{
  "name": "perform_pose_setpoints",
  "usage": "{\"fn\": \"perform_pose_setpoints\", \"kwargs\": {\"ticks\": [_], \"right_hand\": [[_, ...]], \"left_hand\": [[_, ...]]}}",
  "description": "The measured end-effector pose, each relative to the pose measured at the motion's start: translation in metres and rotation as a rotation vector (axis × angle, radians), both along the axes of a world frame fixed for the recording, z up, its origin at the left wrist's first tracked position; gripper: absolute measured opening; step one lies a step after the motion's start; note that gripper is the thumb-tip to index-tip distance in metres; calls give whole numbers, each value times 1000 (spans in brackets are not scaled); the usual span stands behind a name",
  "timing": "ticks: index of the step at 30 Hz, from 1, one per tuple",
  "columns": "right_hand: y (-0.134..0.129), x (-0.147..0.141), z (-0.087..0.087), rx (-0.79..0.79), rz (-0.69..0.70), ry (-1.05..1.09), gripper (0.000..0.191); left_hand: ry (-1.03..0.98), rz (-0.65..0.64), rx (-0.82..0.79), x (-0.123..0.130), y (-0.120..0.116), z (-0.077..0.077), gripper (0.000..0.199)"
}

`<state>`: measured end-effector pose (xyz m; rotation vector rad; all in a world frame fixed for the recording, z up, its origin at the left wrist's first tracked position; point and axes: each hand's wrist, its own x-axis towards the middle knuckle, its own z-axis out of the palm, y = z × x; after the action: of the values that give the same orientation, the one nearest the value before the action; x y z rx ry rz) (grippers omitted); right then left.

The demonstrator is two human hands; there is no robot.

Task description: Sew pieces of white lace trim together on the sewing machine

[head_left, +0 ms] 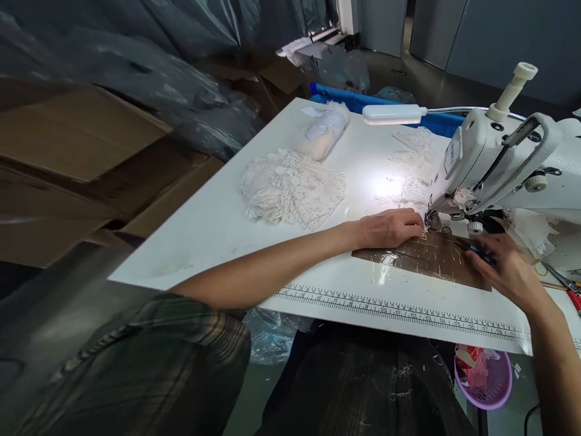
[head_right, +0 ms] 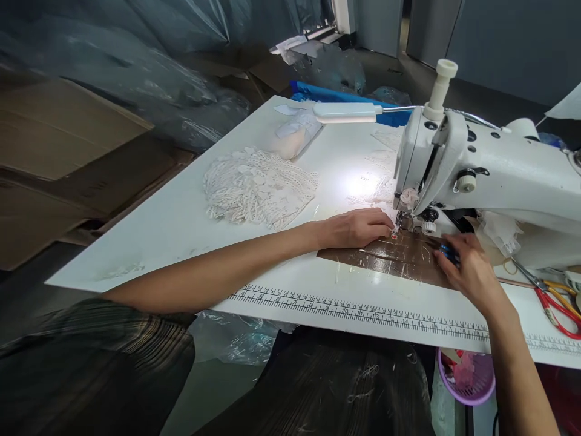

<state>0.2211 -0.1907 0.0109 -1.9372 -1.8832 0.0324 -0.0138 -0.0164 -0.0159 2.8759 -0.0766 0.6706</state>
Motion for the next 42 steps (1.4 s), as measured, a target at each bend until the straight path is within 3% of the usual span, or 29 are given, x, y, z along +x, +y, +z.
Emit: {"fn": "perform_pose_setpoints", "kwargs": {"ticks": [4,7,11,14,18,24,29,42], "right_hand": [[-14,3,-18,120,-54,-114,44],[-13,-8,-16,152,-67,-121,41],[0,-28,-2,-45,-39,-124,50],[17,-42,3,-160,-79,-158,55],[40,-56,0,-243,-166,-245,54],[51,-71,-3,-250,-180,-351,45],[55,-75,0,-288,-159,-324,44],[60,-76,1,-224,-173,-212,43]], "left_hand": [[-61,28,-211,4,0,-1,23],[-60,127,-383,9,-3,2,9],[-28,238,-651,13,-4,7,18],[-13,227,-812,14,1,6,27],[-18,182,-904,14,8,1,27],[8,196,-904,16,11,-2,28],[-24,184,-833,13,11,-3,22],[30,254,-750,14,10,-3,36]]}}
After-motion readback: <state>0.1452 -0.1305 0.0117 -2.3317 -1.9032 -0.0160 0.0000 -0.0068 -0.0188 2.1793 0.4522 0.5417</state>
